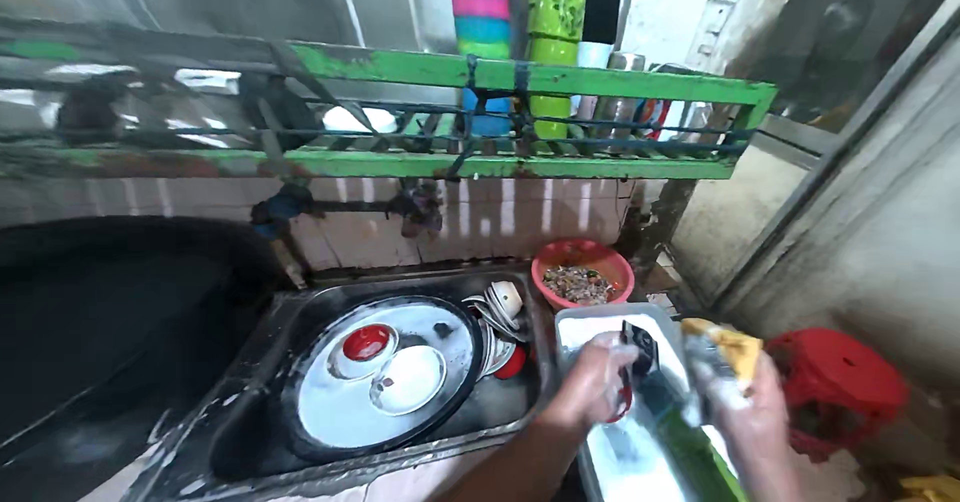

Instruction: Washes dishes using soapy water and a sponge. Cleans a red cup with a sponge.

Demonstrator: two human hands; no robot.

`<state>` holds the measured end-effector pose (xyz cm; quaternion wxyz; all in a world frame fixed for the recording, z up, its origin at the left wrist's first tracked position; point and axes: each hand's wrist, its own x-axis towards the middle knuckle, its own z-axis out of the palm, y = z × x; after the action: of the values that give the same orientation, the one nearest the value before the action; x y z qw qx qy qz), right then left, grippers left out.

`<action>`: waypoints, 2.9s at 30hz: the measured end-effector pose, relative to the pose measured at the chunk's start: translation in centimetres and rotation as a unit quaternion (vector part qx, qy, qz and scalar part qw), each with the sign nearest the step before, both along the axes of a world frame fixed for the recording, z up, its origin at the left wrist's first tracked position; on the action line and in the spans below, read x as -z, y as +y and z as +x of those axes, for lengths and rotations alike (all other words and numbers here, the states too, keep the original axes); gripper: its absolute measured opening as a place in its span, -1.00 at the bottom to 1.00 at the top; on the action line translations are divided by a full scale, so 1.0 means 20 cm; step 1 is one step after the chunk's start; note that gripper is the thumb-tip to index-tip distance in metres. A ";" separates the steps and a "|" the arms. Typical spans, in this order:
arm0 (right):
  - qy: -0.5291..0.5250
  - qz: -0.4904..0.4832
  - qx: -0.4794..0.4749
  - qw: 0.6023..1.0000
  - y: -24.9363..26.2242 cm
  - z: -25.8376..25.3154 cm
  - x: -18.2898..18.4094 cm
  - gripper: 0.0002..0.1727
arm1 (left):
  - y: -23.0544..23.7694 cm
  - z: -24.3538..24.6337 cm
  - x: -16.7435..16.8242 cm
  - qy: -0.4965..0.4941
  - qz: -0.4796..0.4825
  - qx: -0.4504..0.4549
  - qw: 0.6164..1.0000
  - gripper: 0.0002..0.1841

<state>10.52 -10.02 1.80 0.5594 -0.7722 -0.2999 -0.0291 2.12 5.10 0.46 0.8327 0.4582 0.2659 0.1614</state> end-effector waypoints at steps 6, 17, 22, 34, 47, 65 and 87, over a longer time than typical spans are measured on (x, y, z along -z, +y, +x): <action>0.263 -0.138 -0.012 0.955 0.14 0.17 -0.06 -0.52 | -0.25 -0.05 -0.11 0.076 0.267 0.143 0.950 -0.60; 0.291 -0.063 -0.098 0.950 0.09 0.16 0.06 -0.70 | -0.19 -0.08 -0.09 0.088 0.267 0.206 0.937 -0.54; 0.124 -0.087 -0.023 0.988 0.09 0.00 0.05 -0.48 | -0.15 -0.04 -0.11 0.091 0.232 0.149 0.957 -0.62; -0.004 -0.291 -0.063 0.955 0.09 0.00 -0.17 -0.49 | -0.08 -0.07 -0.08 0.059 0.203 0.264 0.941 -0.79; 0.009 -0.156 -0.080 0.984 0.06 0.01 -0.12 -0.48 | -0.12 -0.12 -0.14 0.056 0.164 0.248 0.953 -0.75; 0.039 -0.226 -0.079 0.970 0.03 0.05 -0.18 -0.48 | -0.16 -0.10 -0.14 0.058 0.192 0.264 0.943 -0.74; -0.083 -0.096 -0.025 0.992 0.03 -0.09 0.02 -0.45 | -0.22 -0.03 -0.16 0.120 0.181 0.082 0.973 -0.65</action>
<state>8.66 -9.52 1.48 0.4564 -0.8093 -0.3664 -0.0504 1.44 0.62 3.66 0.7084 0.6374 0.2917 0.0821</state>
